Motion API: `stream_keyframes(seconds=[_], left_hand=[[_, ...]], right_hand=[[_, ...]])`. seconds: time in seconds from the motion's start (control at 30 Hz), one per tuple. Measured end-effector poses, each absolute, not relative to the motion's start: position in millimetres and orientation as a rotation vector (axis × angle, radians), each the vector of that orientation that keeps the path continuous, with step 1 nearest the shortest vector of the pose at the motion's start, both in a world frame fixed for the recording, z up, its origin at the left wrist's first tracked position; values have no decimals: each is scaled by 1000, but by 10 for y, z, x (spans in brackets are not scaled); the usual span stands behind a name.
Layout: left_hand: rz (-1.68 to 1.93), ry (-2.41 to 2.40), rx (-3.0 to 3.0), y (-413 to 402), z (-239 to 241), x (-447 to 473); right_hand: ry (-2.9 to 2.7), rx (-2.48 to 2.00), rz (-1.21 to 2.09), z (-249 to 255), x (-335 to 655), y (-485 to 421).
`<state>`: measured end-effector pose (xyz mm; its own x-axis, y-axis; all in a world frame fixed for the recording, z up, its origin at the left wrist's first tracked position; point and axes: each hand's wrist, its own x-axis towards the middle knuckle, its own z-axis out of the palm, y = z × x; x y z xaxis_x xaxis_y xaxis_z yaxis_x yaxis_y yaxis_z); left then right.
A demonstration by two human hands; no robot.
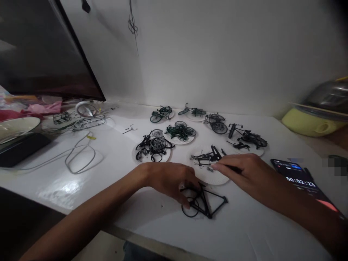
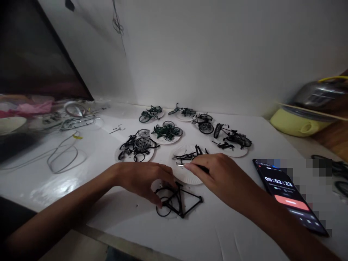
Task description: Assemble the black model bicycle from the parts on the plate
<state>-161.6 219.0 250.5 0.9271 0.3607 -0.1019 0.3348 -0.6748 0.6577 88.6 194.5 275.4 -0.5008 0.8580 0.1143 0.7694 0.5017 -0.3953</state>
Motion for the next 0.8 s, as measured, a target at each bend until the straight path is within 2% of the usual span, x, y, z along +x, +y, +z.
stream_keyframes(seconds=[0.1,0.23,0.47,0.8], left_hand=[[123,563,2245,2216,2544,-1627],[419,583,2505,2242,2470,-1542],[382,367,2658,2227,2294,-1399],[376,288,2654,2169,2308,-1396]], right_hand=[[-2190,-1435,477,2495,988,1931],[-1984,-1559,569,2304,1054,1867],[-2042,-1238,689,2519,975,1739],[-2190,-1112,633,2327,874,1655]])
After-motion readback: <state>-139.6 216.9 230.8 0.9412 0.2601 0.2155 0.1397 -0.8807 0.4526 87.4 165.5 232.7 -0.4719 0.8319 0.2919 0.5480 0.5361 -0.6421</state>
